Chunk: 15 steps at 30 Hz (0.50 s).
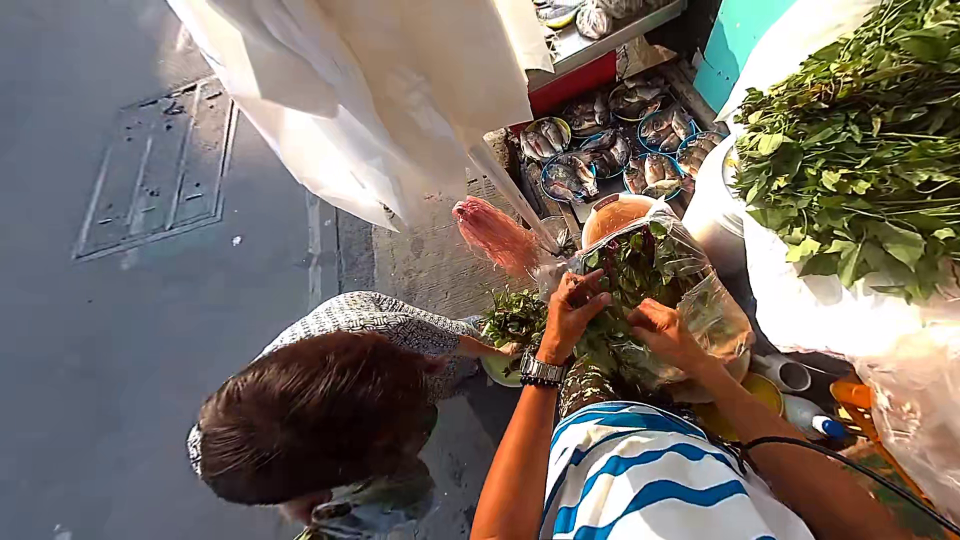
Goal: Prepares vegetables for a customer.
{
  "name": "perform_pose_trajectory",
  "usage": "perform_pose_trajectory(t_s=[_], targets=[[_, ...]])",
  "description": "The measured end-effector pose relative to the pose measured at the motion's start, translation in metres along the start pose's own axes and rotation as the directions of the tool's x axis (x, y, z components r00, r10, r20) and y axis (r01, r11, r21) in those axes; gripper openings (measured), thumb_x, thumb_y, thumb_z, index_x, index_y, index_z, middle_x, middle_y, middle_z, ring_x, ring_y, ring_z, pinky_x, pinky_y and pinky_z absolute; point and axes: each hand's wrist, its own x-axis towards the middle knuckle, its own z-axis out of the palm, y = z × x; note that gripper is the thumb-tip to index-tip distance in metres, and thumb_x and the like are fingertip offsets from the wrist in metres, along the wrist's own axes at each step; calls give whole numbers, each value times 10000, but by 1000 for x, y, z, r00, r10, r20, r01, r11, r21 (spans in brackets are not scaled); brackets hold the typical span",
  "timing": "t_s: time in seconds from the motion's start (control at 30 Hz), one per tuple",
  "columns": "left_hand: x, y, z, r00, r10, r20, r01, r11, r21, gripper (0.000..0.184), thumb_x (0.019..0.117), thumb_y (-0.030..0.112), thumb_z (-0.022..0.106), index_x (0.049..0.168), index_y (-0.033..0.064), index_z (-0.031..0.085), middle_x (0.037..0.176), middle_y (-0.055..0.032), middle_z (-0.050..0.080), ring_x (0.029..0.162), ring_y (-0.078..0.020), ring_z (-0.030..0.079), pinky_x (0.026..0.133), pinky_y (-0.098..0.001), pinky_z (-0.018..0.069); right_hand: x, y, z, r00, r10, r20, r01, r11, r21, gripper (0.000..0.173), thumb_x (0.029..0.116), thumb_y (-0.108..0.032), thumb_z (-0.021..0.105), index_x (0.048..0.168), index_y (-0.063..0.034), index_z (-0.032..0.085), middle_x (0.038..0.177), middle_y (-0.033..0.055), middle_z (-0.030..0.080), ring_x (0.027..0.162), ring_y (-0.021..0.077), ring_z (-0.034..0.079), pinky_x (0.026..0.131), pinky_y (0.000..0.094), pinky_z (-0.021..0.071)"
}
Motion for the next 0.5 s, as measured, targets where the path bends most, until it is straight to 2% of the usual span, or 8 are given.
perform_pose_trajectory(t_s=[0.07,0.17,0.23,0.27,0.3,0.33,0.4,0.5], targets=[[-6,3,1,999,16,38,-14,999,-45,231,914,41,707,1139,-9,694,1064,-58,726,947,-108,673,874,-300,564,-2,-4,3,999,-37,34,36,999,17,160,914,-46,659,1012,61,727,1008,203,695,953,260,679,895,374,561],[-15,-2,1,995,38,90,-30,996,-85,76,957,82,658,1010,42,694,1022,-31,722,945,-110,679,869,-312,570,-1,-8,8,994,-16,111,16,1000,-2,168,912,-25,656,1029,76,723,1041,237,690,988,323,679,925,443,552],[-18,-9,-2,992,72,107,-58,991,-124,117,987,148,621,964,72,707,1134,-42,720,1027,-123,677,919,-322,562,0,-10,12,983,-18,182,13,999,29,187,907,-28,671,1050,78,729,1067,242,693,1002,327,682,939,454,551],[-20,-13,-6,990,94,102,-76,984,-163,175,1001,207,618,936,81,721,1152,-68,729,1076,-161,680,968,-355,548,1,-9,13,974,-25,227,8,997,74,204,907,-44,683,1066,74,732,1081,232,700,1003,302,687,938,425,555],[-23,-17,-10,991,110,73,-92,972,-216,223,1009,255,621,922,79,726,1106,-108,753,1096,-227,701,1012,-416,543,4,-6,11,964,-15,265,-21,991,135,221,916,-63,687,1088,69,729,1094,215,695,996,261,687,924,381,565],[-26,-20,-15,993,117,17,-108,955,-275,255,1011,294,630,902,85,729,1001,-121,768,1025,-260,734,991,-446,568,9,-2,7,959,26,284,-82,979,186,241,934,-84,686,1127,56,722,1129,198,692,1015,229,688,932,353,567],[-36,-24,-26,984,101,-146,-150,916,-373,298,1014,338,621,831,120,709,791,-69,732,795,-219,742,845,-419,624,26,22,0,960,188,208,-233,948,216,257,974,-120,642,1177,17,719,1166,160,695,1042,189,686,950,333,561],[-49,-22,-48,945,38,-324,-206,839,-503,398,1061,367,512,779,145,684,653,-6,666,628,-153,694,703,-365,633,61,68,-6,863,488,133,-487,873,-41,337,1027,-83,545,1332,26,638,1348,233,627,1260,319,610,1117,440,449]])
